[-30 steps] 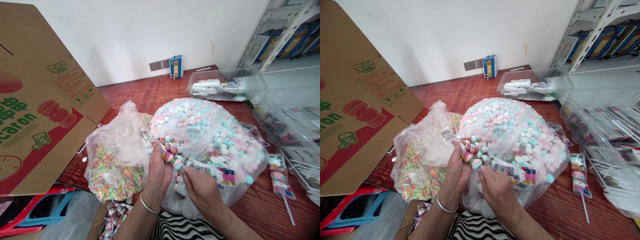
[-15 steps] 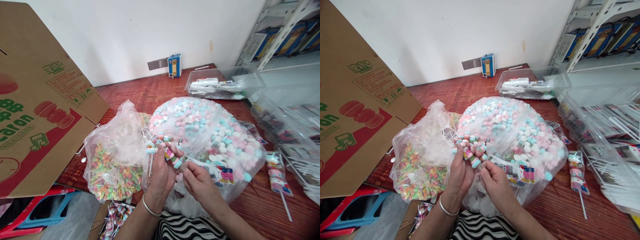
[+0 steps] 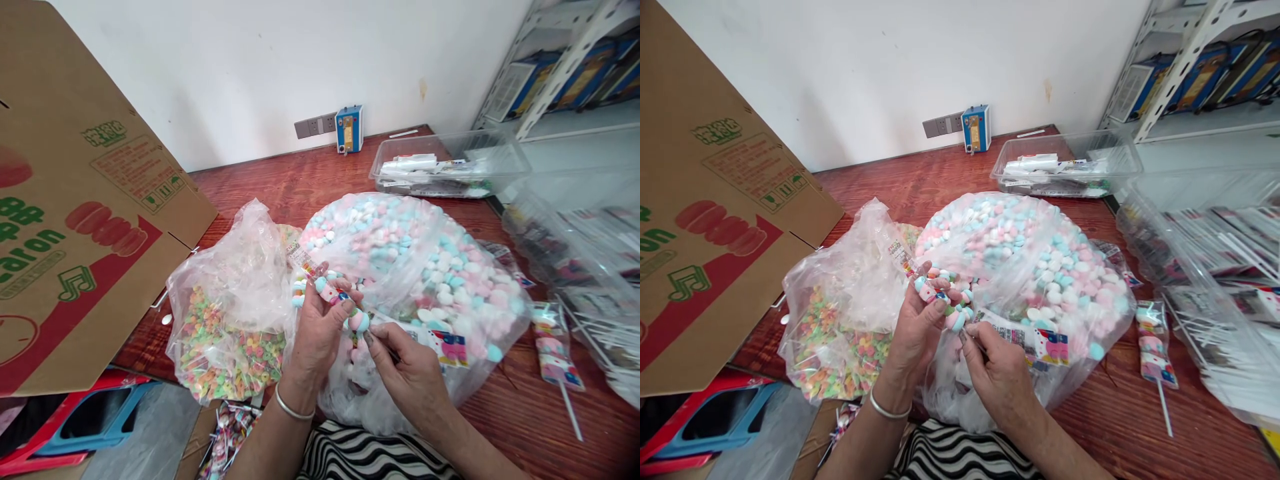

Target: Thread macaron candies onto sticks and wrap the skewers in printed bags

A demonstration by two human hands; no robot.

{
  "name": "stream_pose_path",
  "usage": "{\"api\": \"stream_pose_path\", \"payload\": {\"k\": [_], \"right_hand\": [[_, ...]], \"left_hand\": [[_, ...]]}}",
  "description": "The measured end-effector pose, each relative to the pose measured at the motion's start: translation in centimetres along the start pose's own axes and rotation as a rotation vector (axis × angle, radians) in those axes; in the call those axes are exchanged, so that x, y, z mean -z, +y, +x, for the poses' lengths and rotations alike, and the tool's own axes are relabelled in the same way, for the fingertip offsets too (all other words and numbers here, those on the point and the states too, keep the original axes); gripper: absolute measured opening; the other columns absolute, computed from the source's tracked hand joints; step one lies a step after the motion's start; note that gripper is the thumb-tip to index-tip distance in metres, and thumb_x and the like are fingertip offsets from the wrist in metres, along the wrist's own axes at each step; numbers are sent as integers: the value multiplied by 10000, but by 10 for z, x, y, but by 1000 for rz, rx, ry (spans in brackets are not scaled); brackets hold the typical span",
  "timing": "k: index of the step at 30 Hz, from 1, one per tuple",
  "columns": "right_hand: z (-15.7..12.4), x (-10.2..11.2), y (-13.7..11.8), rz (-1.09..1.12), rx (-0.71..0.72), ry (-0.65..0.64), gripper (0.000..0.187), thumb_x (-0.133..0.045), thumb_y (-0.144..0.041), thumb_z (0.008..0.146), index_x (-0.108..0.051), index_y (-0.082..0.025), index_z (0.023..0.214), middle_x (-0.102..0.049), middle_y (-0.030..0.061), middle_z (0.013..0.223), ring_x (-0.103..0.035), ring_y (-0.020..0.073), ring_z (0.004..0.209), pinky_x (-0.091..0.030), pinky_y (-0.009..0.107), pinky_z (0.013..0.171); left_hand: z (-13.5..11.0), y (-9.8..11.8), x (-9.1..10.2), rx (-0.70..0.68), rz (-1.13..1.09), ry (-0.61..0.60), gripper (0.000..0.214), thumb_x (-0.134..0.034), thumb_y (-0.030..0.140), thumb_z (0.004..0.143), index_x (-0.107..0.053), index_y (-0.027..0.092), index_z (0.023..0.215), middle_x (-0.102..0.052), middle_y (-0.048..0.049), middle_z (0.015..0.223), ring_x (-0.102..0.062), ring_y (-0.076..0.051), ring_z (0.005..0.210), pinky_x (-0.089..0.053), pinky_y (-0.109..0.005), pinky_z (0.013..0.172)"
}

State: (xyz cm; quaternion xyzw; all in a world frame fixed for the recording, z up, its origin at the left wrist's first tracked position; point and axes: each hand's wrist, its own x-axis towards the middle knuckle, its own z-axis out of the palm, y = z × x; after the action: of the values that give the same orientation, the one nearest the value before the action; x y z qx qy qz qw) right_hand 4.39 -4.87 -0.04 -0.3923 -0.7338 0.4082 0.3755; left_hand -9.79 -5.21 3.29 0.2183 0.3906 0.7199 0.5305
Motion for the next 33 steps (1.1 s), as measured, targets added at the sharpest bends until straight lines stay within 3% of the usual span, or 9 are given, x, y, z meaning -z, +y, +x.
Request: {"api": "stream_pose_path", "payload": {"k": [8, 15, 17, 21, 25, 30, 33], "right_hand": [[-5, -3, 0, -5, 4, 10, 144, -503, -260, 945, -589, -223, 836, -650, -14, 686, -592, 138, 584, -423, 232, 553], [-6, -4, -1, 87, -60, -11, 163, -494, -274, 957, -602, -210, 852, -654, -2, 708, -598, 141, 611, -433, 229, 551], [-5, -4, -1, 65, -39, -11, 150, -501, -264, 957, -613, -206, 877, -653, -7, 698, -595, 135, 591, -437, 223, 542], [-5, -6, 4, -179, 171, 123, 129, -534, -218, 944, -616, -172, 1033, -617, -21, 644, -565, 129, 509, -422, 227, 507], [-8, -6, 9, -406, 428, 181, 112, -517, -178, 958, -616, -151, 1004, -674, 41, 740, -645, 173, 638, -450, 264, 604], [-7, -7, 5, -102, 143, 93, 124, -485, -188, 973, -578, -187, 892, -629, -4, 719, -602, 128, 610, -445, 222, 578], [-4, -8, 4, -11, 72, 108, 126, -506, -217, 970, -591, -200, 879, -634, -9, 755, -601, 129, 659, -462, 217, 617]], "left_hand": [[-8, -10, -4, -46, 40, -14, 551, -713, 170, 797, -484, 263, 1290, -665, -27, 1026, -680, -198, 983, -470, -414, 1000], [-8, -3, -5, 28, -191, -82, 610, -791, 238, 720, -523, 277, 1267, -624, -76, 1234, -609, -254, 1150, -442, -432, 1033], [-3, 1, -2, 52, -271, -65, 535, -776, 266, 745, -555, 255, 1232, -654, -56, 1121, -643, -211, 1040, -472, -396, 989], [7, 1, 0, 77, -329, 20, 290, -693, 231, 839, -610, 194, 1114, -577, 33, 760, -589, -89, 698, -515, -284, 827], [6, -7, -8, 56, -326, 38, 197, -652, 302, 882, -623, 176, 1030, -494, 47, 674, -535, -81, 640, -509, -249, 740], [-8, -23, -20, 52, -313, -21, 139, -596, 298, 918, -631, 183, 988, -454, 50, 634, -516, -86, 619, -507, -301, 811], [-10, -25, -20, 85, -337, -35, 157, -565, 303, 934, -636, 186, 1011, -523, 21, 701, -571, -108, 715, -503, -320, 857]]}}
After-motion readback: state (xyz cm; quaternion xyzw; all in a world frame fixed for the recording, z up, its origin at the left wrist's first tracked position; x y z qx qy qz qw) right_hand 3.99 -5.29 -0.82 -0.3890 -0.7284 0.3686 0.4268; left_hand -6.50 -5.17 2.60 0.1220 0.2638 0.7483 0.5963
